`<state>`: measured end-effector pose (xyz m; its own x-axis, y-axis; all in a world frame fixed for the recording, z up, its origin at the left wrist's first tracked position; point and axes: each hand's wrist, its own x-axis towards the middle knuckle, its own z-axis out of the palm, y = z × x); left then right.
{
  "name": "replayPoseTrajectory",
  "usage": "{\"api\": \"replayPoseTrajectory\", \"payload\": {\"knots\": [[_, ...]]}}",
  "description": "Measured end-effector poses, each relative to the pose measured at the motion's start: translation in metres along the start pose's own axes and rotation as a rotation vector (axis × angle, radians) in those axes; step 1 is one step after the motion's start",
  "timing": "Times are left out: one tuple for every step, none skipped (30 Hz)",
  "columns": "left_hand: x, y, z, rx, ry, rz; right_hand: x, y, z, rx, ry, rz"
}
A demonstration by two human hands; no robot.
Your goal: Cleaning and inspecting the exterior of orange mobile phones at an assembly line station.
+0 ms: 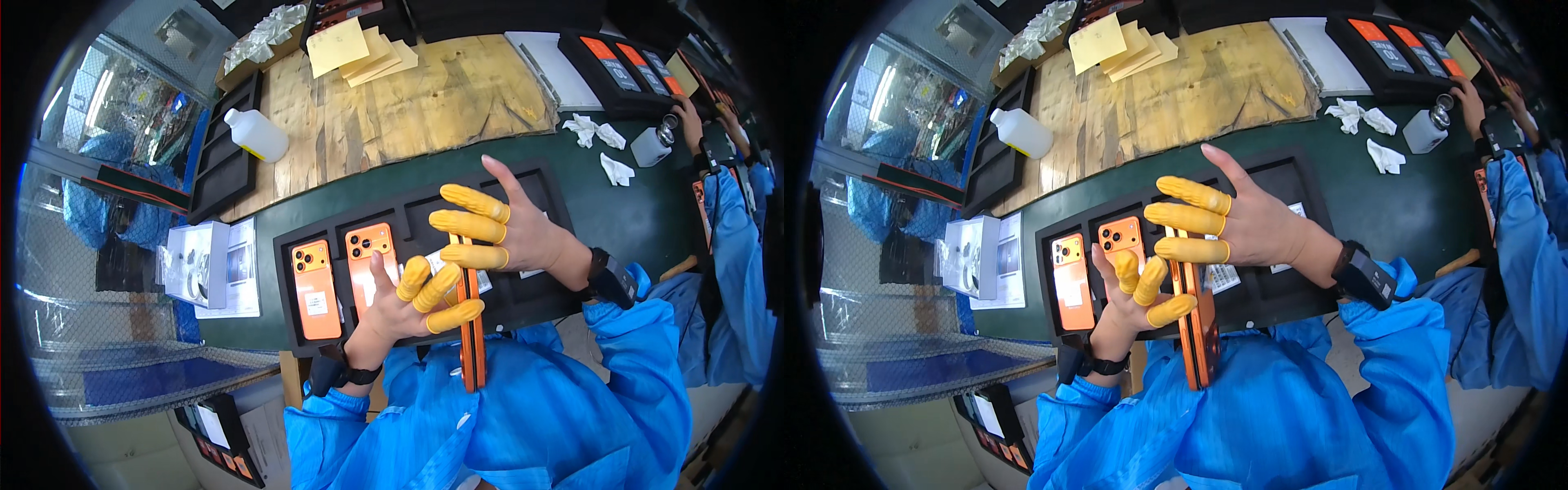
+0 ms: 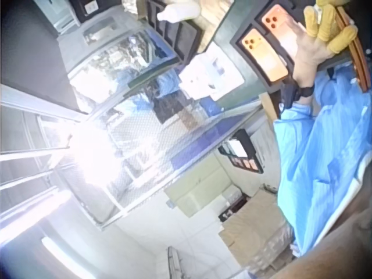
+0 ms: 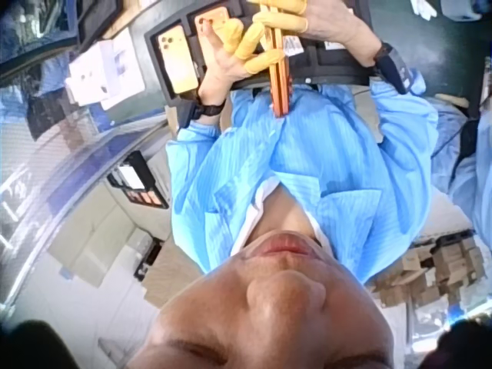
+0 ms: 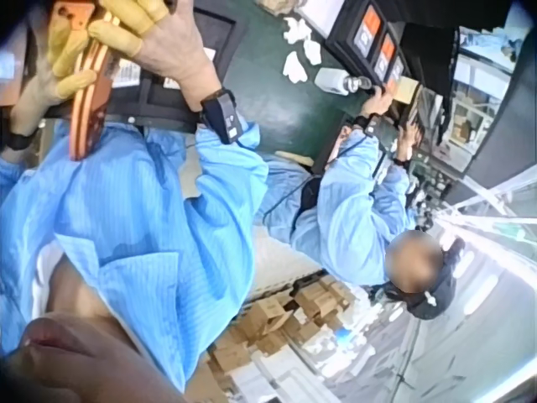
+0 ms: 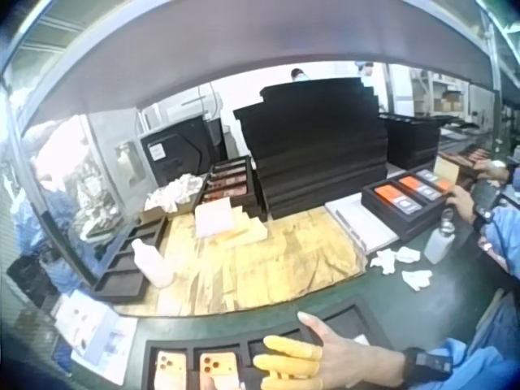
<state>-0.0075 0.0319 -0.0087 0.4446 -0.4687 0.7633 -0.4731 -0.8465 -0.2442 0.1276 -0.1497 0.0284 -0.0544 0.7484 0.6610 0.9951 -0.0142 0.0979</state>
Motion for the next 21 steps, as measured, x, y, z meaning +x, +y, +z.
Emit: {"api": "replayPoseTrajectory", "payload": {"knots": [[0.0, 0.002, -0.001, -0.015, -0.01, -0.005, -0.002, -0.002, 0.001, 0.036, -0.008, 0.029], [0.001, 0.002, -0.001, -0.015, -0.004, -0.003, -0.004, -0.004, 0.001, 0.072, -0.016, 0.059], [0.001, 0.001, -0.001, -0.019, -0.049, 0.016, -0.005, -0.004, 0.0, 0.107, -0.037, 0.067], [0.004, 0.0, -0.003, -0.023, -0.098, 0.033, -0.005, -0.006, -0.001, 0.107, -0.037, 0.067], [0.008, -0.002, -0.004, -0.072, -0.1, 0.055, -0.004, -0.009, -0.001, 0.172, -0.09, 0.109], [0.015, -0.003, -0.006, -0.073, -0.101, 0.055, -0.003, -0.01, -0.002, 0.239, -0.143, 0.151], [0.023, -0.004, -0.01, -0.3, -0.177, -0.098, 0.0, -0.011, -0.005, 0.269, -0.186, 0.178], [0.031, -0.006, -0.011, -0.533, -0.254, -0.249, -0.002, -0.012, -0.005, 0.268, -0.188, 0.184], [0.039, -0.013, -0.007, -0.694, -0.243, -0.321, -0.004, -0.015, -0.004, 0.388, -0.225, 0.338], [0.039, -0.013, -0.007, -0.69, -0.246, -0.328, -0.005, -0.018, -0.003, 0.516, -0.261, 0.482], [0.037, -0.013, -0.008, -0.867, -0.253, -0.586, -0.004, -0.021, -0.005, 0.616, -0.303, 0.579], [0.037, -0.013, -0.008, -1.037, -0.253, -0.849, -0.005, -0.025, -0.007, 0.624, -0.305, 0.574], [0.045, -0.019, -0.005, -1.279, -0.138, -0.973, -0.004, -0.028, -0.01, 0.768, -0.211, 0.673], [0.055, -0.026, -0.002, -1.518, -0.015, -1.093, -0.005, -0.031, -0.011, 0.914, -0.113, 0.77], [0.061, -0.03, -0.001, -1.643, 0.04, -1.266, -0.006, -0.032, -0.01, 0.869, -0.045, 0.754], [0.066, -0.033, 0.001, -1.767, 0.093, -1.436, -0.008, -0.034, -0.008, 0.868, -0.045, 0.751], [0.065, -0.036, 0.007, -1.794, 0.099, -1.5, -0.009, -0.035, -0.005, 0.871, 0.008, 0.808], [0.064, -0.038, 0.01, -1.793, 0.102, -1.496, -0.011, -0.035, -0.002, 0.872, 0.061, 0.863], [0.063, -0.039, 0.013, -1.851, 0.104, -1.5, -0.013, -0.037, 0.001, 0.824, 0.043, 0.902], [0.063, -0.04, 0.015, -1.91, 0.105, -1.503, -0.015, -0.037, 0.003, 0.821, 0.043, 0.9], [0.062, -0.038, 0.017, -1.887, 0.098, -1.523, -0.017, -0.038, 0.005, 0.833, 0.03, 0.935]]}}
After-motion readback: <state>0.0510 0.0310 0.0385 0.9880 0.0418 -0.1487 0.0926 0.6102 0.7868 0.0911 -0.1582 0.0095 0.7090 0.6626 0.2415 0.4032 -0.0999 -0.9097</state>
